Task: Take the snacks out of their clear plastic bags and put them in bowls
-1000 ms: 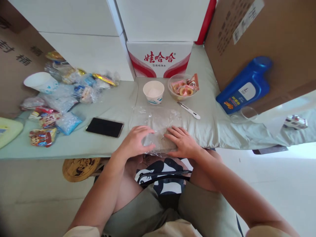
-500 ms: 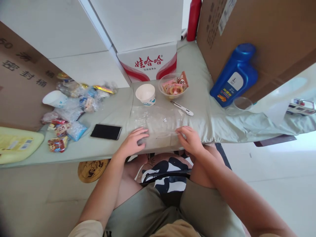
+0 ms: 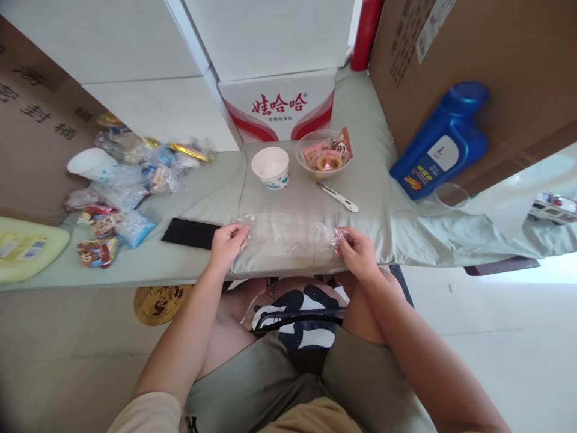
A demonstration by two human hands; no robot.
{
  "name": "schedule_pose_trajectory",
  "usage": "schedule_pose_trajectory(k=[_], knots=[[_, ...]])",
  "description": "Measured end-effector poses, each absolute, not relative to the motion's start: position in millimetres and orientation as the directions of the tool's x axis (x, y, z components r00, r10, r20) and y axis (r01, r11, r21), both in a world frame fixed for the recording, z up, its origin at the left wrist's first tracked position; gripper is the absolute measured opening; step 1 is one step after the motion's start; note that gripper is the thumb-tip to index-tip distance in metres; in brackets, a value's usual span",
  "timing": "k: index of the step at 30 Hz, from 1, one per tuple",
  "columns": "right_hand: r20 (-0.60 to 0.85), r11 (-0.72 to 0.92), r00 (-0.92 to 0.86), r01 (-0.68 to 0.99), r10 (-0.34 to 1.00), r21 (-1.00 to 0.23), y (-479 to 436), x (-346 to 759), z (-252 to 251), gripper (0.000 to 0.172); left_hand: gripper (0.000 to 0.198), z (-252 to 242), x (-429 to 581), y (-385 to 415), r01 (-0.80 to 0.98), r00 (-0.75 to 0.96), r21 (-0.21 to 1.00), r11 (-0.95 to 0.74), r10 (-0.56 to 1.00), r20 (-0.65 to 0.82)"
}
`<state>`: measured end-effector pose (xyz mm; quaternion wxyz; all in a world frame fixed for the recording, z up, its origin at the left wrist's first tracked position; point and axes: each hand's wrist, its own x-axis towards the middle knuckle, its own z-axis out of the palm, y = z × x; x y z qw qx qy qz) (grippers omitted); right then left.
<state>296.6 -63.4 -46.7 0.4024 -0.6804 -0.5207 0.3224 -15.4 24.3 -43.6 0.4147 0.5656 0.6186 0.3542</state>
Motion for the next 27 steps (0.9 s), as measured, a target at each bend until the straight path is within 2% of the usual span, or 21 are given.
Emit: schedule_pose_trajectory(k=[2, 4, 8, 11, 14, 16, 19, 23, 25, 27], knots=[[-0.062, -0.204, 0.287, 0.498, 0.956, -0.843, -63, 292, -45, 0.036, 0.029, -43, -14, 23, 0.555, -0.023, 0.830, 0.060, 0.998, -0.057], [-0.043, -0.224, 0.290, 0.625, 0.956, -0.748, -65, 288, -45, 0.042, 0.031, -41, -11, 22, 0.681, -0.003, 0.732, 0.011, 1.000, -0.012], [0.094, -0.162, 0.230, 0.872, 0.969, -0.461, -74, 285, -44, 0.055, 0.027, -40, -6, 18, 0.815, 0.042, 0.579, -0.014, 0.999, -0.034], [0.220, -0.060, 0.123, 0.959, 0.968, -0.277, -85, 284, -45, 0.057, 0.016, -42, -1, 17, 0.833, 0.082, 0.548, -0.077, 0.997, 0.014], [0.236, 0.020, 0.029, 0.979, 0.971, -0.203, -103, 277, -47, 0.060, 0.045, -45, 6, 15, 0.801, 0.185, 0.549, -0.240, 0.971, 0.154], [0.207, 0.085, -0.043, 0.977, 0.977, -0.197, -120, 269, -48, 0.062, 0.051, -49, 11, 15, 0.764, 0.257, 0.569, -0.304, 0.952, 0.165], [0.254, 0.119, -0.057, 0.965, 0.965, -0.235, -145, 257, -39, 0.060, 0.043, -54, 13, 15, 0.681, 0.353, 0.650, -0.337, 0.929, 0.112], [0.376, 0.114, 0.051, 0.908, 0.925, -0.404, -140, 250, -7, 0.057, 0.042, -52, 13, 12, 0.536, 0.446, 0.767, -0.352, 0.890, 0.096], [0.324, 0.212, -0.048, 0.844, 0.945, -0.493, -116, 245, 7, 0.059, 0.041, -44, 15, 6, 0.452, 0.474, 0.812, -0.369, 0.870, 0.131], [0.210, 0.285, -0.199, 0.778, 0.957, -0.560, -86, 236, 13, 0.071, 0.042, -33, 17, -1, 0.360, 0.498, 0.843, -0.400, 0.846, 0.189]])
